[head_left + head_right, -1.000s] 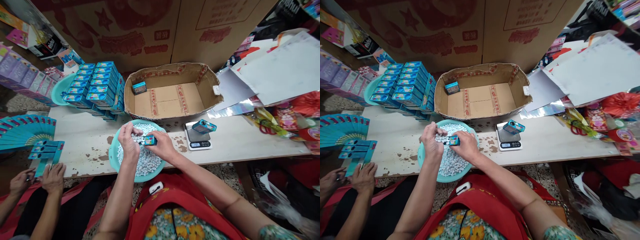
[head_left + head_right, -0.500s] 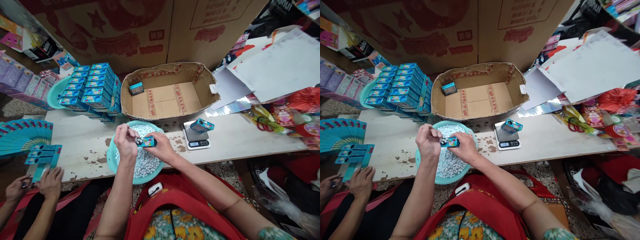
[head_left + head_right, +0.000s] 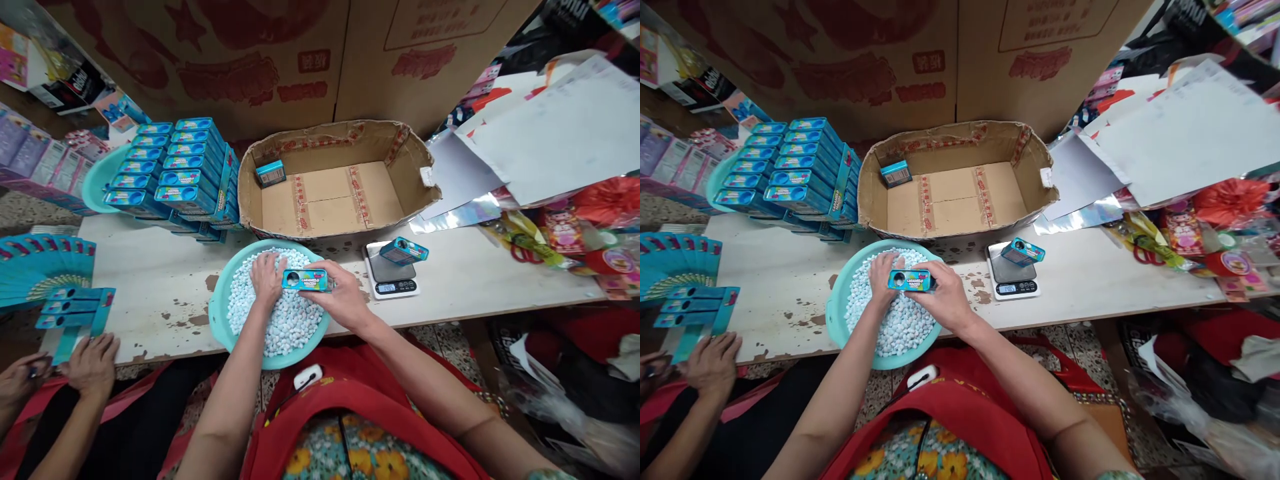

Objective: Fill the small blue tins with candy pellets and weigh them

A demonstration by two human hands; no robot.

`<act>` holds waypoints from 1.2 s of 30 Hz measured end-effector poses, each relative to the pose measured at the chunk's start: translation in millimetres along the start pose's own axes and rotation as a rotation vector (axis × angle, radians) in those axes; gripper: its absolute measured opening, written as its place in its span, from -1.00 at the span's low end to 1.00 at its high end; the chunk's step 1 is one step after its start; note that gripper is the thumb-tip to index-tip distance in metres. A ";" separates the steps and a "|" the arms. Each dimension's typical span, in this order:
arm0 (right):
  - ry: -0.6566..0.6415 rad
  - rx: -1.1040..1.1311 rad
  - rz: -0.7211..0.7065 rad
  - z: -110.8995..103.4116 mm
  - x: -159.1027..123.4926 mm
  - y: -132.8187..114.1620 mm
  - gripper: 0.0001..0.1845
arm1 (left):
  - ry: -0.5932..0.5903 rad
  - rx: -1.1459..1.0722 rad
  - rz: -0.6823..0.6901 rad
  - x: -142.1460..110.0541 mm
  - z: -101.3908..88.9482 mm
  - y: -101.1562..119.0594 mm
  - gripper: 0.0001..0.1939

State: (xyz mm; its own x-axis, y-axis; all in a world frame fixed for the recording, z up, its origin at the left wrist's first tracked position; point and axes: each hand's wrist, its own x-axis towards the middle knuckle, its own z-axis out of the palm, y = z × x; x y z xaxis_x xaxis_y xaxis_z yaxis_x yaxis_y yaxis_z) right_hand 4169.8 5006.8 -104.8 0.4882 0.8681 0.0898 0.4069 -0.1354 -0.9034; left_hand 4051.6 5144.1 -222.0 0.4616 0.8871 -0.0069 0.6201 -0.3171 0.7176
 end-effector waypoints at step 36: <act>-0.179 -0.374 -0.098 34.6 8.2 -13.0 -0.59 | 0.345 -1.255 -0.381 -14.6 -80.3 92.7 -0.69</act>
State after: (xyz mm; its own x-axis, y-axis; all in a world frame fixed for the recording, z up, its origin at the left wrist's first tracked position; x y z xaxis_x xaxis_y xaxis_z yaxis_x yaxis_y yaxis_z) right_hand 4141.9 5032.1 -106.8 0.3047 0.9503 0.0638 0.7130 -0.1832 -0.6768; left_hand 4051.4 5128.7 -99.5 0.0964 0.9473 -0.3056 -0.4042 0.3178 0.8577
